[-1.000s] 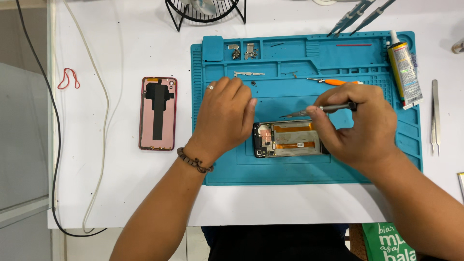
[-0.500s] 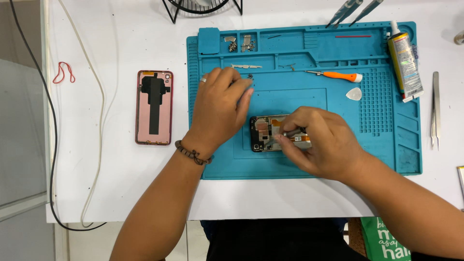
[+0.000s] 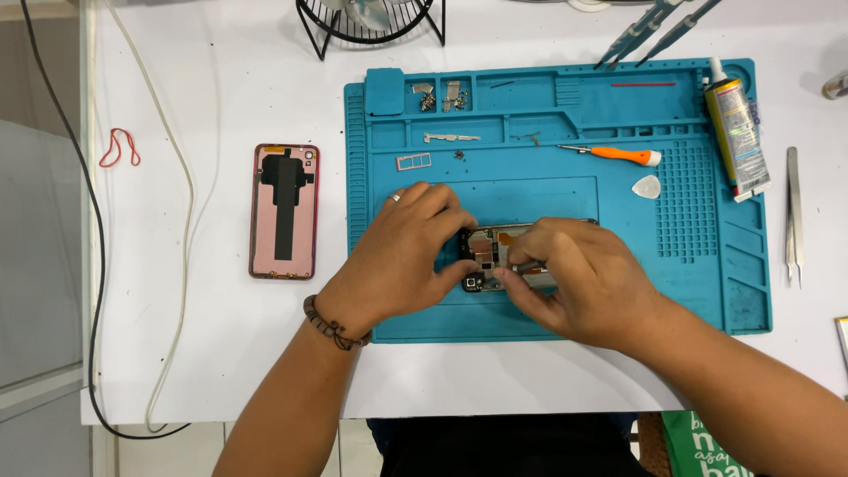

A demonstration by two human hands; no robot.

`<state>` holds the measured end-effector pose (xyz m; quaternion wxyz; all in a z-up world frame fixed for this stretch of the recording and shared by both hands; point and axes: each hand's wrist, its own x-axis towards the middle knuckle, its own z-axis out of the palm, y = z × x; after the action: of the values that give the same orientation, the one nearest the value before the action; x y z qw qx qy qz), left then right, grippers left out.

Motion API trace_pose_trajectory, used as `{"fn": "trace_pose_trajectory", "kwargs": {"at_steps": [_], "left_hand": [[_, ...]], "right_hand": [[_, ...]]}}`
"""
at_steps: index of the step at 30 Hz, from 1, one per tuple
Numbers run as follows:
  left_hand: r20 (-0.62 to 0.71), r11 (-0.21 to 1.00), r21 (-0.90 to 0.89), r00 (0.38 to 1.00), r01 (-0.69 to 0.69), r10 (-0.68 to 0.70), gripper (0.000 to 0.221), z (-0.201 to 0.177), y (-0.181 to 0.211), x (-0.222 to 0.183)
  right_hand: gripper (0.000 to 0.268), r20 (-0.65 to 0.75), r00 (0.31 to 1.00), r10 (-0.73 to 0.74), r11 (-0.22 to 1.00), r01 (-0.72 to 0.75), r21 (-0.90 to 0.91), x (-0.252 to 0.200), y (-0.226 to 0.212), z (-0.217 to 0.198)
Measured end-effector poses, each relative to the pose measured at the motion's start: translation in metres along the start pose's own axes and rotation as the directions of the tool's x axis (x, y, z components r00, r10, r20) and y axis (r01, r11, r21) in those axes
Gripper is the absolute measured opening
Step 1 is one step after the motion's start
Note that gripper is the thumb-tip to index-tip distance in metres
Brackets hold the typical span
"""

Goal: The person works on a disassembled smartphone placed on a blue anti-static mat. They use a screwdriver to remove and place screws, and use their hands to handle small internal components and connectors. The person also picks up and sets down a small metal bracket and other parts during the process.

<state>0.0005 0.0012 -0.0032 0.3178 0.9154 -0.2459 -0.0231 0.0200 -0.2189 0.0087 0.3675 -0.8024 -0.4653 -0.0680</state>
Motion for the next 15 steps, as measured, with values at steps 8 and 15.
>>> {"fn": "trace_pose_trajectory", "kwargs": {"at_steps": [8,15], "left_hand": [[0.003,1.0,0.006,1.0,0.015,-0.015,0.033,0.0,0.0,0.0],[0.009,0.999,0.023,1.0,0.027,-0.027,0.035,0.002,-0.001,-0.001]], "right_hand": [[0.019,0.058,0.986,-0.155,0.988,0.156,-0.008,0.018,-0.016,-0.01],[0.022,0.097,0.962,-0.256,0.957,0.266,-0.114,0.023,-0.03,-0.007]]}}
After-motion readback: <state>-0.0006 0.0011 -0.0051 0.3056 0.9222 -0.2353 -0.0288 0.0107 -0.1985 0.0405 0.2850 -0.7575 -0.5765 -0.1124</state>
